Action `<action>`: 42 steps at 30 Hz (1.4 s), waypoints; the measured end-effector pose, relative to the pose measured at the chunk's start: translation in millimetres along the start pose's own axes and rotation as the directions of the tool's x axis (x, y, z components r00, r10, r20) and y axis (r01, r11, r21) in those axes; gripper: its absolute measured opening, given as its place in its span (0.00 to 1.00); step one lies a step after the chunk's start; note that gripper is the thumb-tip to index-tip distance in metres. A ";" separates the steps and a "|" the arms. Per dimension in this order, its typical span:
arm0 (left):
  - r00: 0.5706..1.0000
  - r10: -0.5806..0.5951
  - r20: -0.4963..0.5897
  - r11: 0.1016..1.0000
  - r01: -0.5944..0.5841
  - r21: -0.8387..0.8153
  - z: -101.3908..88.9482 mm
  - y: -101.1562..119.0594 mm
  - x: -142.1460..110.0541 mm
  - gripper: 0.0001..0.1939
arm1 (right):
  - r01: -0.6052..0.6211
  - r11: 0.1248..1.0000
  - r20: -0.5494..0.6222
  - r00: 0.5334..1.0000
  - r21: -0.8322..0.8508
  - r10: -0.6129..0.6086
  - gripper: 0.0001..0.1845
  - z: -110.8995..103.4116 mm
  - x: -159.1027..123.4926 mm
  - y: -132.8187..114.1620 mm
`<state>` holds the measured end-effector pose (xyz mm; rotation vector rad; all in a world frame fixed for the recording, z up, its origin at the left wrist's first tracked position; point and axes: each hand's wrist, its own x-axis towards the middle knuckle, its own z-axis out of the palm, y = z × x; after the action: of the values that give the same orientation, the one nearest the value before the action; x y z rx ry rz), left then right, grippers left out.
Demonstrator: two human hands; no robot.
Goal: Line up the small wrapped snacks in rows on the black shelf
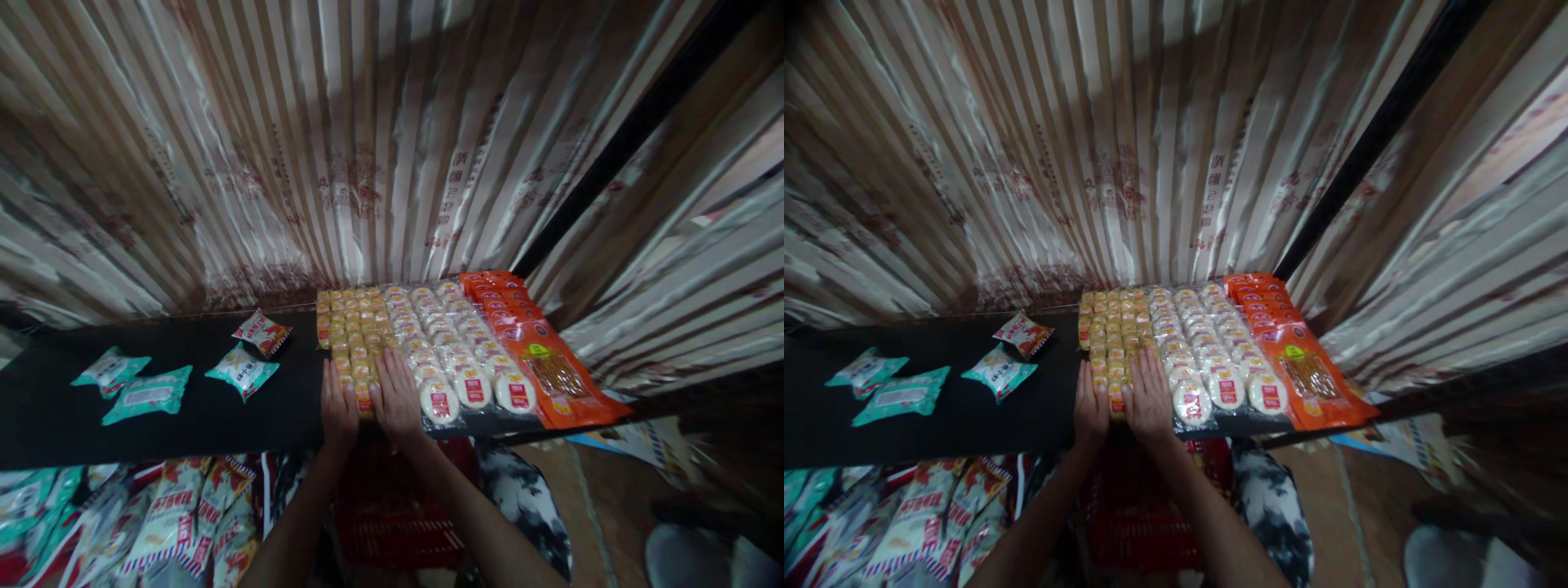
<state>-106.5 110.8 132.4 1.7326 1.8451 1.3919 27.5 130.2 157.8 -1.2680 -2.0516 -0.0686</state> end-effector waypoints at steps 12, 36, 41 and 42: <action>0.995 0.081 -0.057 0.997 -0.081 0.011 -9.4 3.9 -22.1 0.25 | 0.041 0.998 -0.014 0.999 0.049 -0.041 0.27 -12.0 -23.4 -29.2; 0.956 -0.167 0.242 0.986 0.167 0.021 -17.5 -17.8 -164.1 0.22 | 0.135 0.967 0.153 0.974 0.217 -0.170 0.26 2.2 -159.8 -51.4; 0.726 -0.477 0.494 0.865 0.489 0.117 -3.8 -21.2 -162.3 0.23 | -0.056 0.988 0.366 0.931 0.147 -0.002 0.24 35.5 -185.1 -35.5; 0.653 -0.538 0.534 0.811 0.573 0.116 -0.8 -21.6 -160.9 0.23 | -0.122 0.984 0.444 0.895 0.134 0.050 0.25 41.0 -187.3 -33.7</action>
<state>-78.9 -26.7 50.7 1.1781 1.7408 0.6083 27.8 -13.8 26.7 -1.3624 -2.3151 0.4552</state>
